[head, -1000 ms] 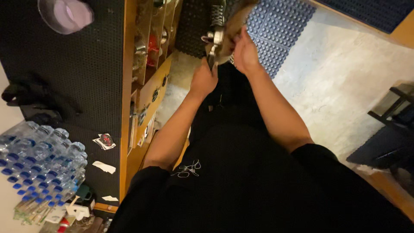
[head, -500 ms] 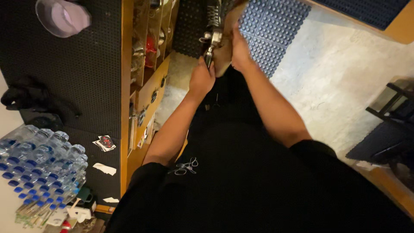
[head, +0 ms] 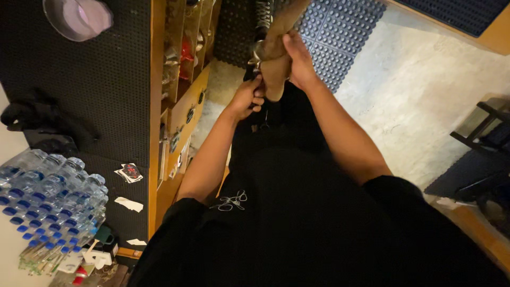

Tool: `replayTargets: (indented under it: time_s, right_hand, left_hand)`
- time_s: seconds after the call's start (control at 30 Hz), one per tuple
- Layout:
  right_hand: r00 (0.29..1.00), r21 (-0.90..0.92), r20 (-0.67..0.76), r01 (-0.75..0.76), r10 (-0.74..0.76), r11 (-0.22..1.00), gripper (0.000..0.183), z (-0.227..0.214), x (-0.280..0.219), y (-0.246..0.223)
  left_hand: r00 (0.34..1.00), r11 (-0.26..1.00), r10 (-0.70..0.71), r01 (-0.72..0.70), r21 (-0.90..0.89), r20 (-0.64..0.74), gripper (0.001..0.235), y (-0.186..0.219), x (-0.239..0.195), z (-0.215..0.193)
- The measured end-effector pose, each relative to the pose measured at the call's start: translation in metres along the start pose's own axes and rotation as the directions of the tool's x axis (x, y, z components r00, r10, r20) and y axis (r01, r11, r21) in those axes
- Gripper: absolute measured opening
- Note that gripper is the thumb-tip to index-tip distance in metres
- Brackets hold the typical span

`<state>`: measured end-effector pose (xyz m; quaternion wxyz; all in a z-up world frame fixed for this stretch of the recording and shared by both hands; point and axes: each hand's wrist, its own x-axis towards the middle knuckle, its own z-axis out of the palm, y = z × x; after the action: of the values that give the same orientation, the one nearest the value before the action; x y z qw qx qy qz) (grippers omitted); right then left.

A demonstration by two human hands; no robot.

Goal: The person prepares espresso by grinding coffee beans into a portafilter, weighing the dose on a digital scale, tamping the grounds, and using a commercial espresso machine to brew the coffee.

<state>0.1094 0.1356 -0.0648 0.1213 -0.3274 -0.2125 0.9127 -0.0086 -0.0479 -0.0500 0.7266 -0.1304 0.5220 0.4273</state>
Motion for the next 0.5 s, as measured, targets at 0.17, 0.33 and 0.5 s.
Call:
replayTargets:
  time_s: [0.17,0.33,0.5]
  right_hand:
    - [0.879,-0.801,0.316,0.448,-0.356,0.396,0.066,0.016,-0.028,0.009]
    - [0.912,-0.950,0.312,0.302,-0.265,-0.077,0.057,0.021,-0.019,0.008]
    - [0.976,-0.975,-0.087,-0.124,-0.197,-0.184,0.034,-0.084,0.037,0.013]
  left_hand:
    - [0.992,0.950,-0.107,0.122,-0.287,0.067,0.016,0.024,-0.032,0.018]
    - [0.991,0.990,-0.103,0.111,0.086,-0.090,0.020,0.050,-0.050,0.054]
    - [0.995,0.995,-0.089,0.087,0.056,0.041,0.022,0.059,-0.058,0.045]
